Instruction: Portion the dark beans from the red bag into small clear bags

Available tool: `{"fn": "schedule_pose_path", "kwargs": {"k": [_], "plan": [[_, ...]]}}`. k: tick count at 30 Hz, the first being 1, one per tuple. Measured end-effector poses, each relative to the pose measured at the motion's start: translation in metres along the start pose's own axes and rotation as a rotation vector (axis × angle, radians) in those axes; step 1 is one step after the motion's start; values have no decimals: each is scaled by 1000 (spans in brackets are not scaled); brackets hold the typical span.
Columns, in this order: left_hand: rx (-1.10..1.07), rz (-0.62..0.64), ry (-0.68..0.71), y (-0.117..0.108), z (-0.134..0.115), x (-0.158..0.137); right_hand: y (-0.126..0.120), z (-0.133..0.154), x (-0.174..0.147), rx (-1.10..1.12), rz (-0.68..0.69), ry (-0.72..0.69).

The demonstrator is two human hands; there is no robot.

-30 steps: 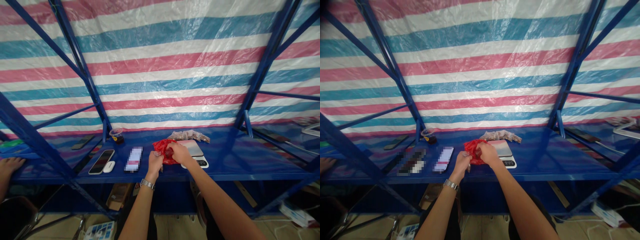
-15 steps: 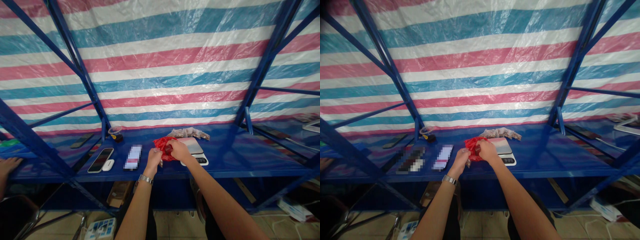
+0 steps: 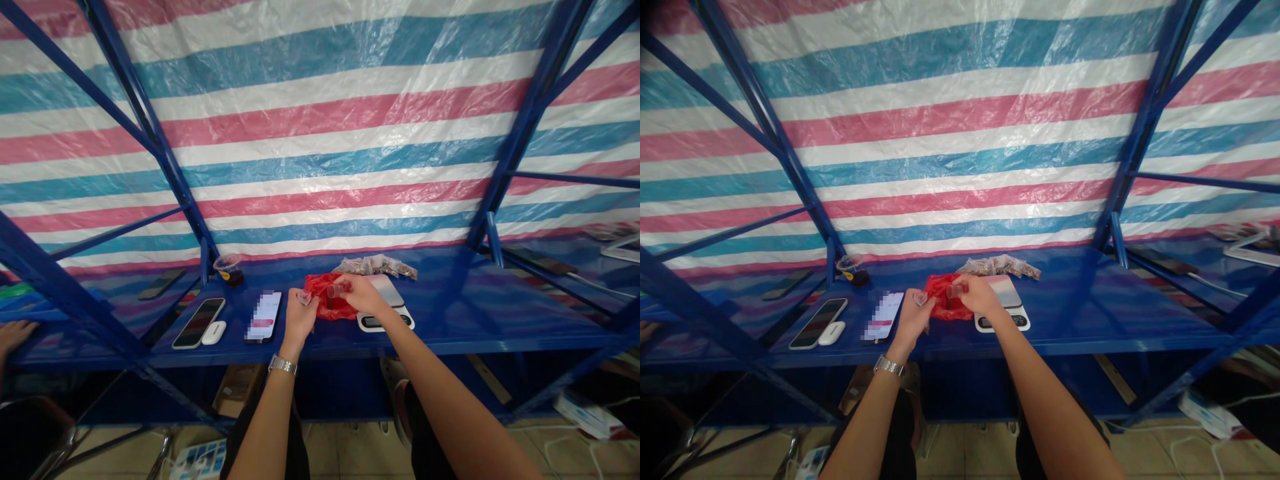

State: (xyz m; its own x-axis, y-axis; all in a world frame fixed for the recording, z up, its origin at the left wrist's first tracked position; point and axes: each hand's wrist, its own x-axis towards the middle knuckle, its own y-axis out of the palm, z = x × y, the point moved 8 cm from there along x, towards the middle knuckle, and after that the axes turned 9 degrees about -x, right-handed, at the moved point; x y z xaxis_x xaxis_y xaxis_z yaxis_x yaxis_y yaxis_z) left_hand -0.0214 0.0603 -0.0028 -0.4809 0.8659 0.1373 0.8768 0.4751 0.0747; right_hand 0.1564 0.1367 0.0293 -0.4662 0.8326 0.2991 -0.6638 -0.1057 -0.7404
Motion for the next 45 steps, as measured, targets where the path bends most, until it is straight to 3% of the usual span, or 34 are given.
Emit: {"fn": "schedule_pose_path", "kwargs": {"k": [6,8,12,17,23,27,30,34,40,45], "plan": [[282,-7,357,-5,-30,-4,-14,38,-7,213,-34,-139],[322,36,378,0,-31,-7,-19,56,-14,179,-82,-214],[334,108,311,11,-28,-11,-18,79,-26,-13,-139,-363],[287,91,261,15,-23,-11,-10,78,-25,-200,-132,-382],[269,87,252,18,-22,-10,-15,82,-27,-203,-158,-397],[318,-3,184,7,-20,-15,-31,68,-23,-181,-237,-337],[243,-71,38,-4,-6,-17,-29,44,-16,-288,-131,-232],[145,-12,-83,2,13,-18,-14,20,-15,-445,47,-127],[12,117,-133,26,14,-19,3,22,-15,-500,71,-94],[-73,140,-127,33,8,-18,10,23,-11,-457,88,-80]]}}
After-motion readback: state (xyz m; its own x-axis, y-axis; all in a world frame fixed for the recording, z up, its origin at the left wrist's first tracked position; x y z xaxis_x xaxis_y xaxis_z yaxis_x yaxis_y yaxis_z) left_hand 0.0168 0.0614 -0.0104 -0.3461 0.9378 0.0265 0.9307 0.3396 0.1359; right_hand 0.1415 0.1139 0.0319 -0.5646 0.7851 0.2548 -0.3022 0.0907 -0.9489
